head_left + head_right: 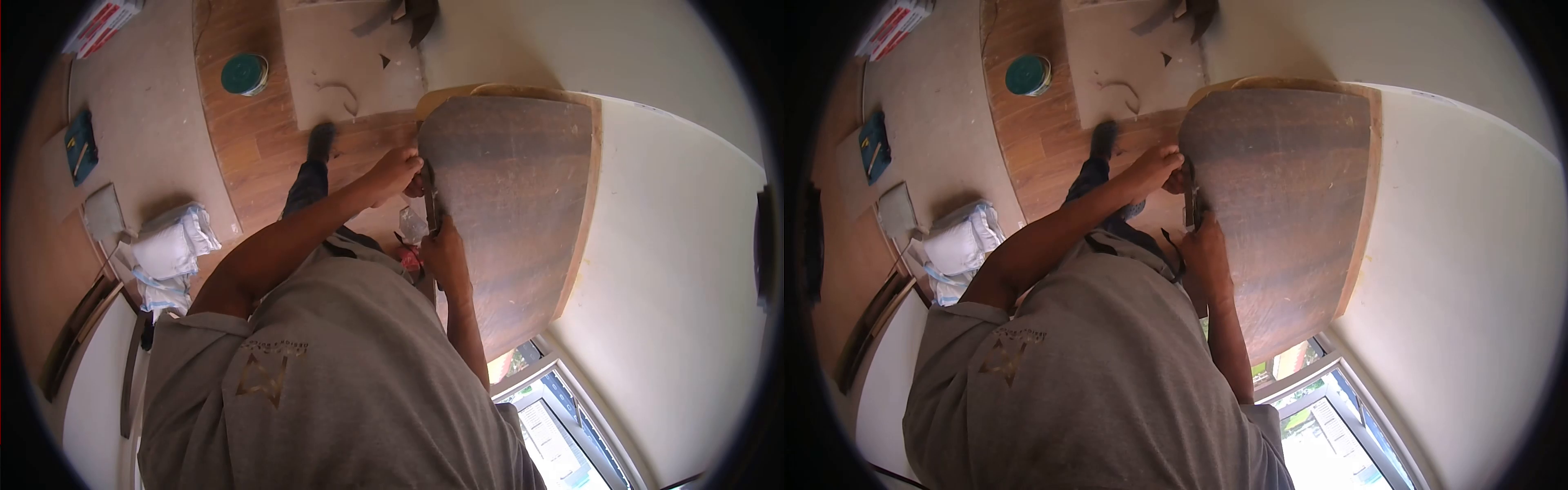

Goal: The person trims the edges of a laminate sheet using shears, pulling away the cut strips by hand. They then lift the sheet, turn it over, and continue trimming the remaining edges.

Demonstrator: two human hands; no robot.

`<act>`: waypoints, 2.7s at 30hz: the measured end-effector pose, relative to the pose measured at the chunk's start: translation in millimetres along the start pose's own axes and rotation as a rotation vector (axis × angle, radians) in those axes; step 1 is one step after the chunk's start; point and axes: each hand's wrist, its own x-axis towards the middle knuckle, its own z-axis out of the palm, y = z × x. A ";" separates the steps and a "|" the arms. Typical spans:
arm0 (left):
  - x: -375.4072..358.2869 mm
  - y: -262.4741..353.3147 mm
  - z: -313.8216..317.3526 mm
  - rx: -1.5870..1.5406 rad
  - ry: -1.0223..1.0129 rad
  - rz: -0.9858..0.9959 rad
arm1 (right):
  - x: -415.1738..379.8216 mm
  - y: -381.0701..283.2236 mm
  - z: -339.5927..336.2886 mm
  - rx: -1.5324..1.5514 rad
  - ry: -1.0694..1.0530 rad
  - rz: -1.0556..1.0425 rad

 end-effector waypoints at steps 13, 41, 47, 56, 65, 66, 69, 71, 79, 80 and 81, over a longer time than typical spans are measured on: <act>-5.1 5.5 0.6 -0.003 0.008 -0.008 | 5.3 -10.2 -1.0 -0.019 0.017 0.009; 2.9 17.7 -12.4 0.072 0.086 0.044 | 6.6 -15.0 1.3 -0.030 0.031 0.018; 4.6 9.2 -9.9 0.013 0.091 0.048 | 14.8 -16.0 0.6 -0.028 0.039 -0.067; 2.2 16.5 -9.2 -0.009 0.079 0.014 | 10.6 -13.4 8.8 0.023 0.084 -0.066; 3.3 17.6 -11.0 -0.031 0.057 -0.023 | 19.1 -6.7 13.0 0.063 0.080 -0.145; 2.0 19.0 -10.8 -0.029 0.057 -0.024 | 19.6 -7.5 13.1 0.065 0.081 -0.144; 2.8 24.8 -11.9 -0.044 0.050 -0.062 | 23.6 -12.2 11.2 0.089 0.072 -0.136; 1.3 23.3 -13.0 -0.084 0.031 -0.079 | 18.9 -20.3 10.0 0.079 0.036 -0.101; 3.5 41.5 -18.8 0.140 0.133 0.024 | 17.5 -15.1 15.1 0.105 0.091 -0.132; 3.9 39.4 -18.9 0.127 0.095 0.042 | 17.2 -11.8 17.2 0.108 0.130 -0.171; 5.0 37.7 -19.7 0.129 0.095 0.043 | 16.8 -13.2 16.1 0.109 0.131 -0.172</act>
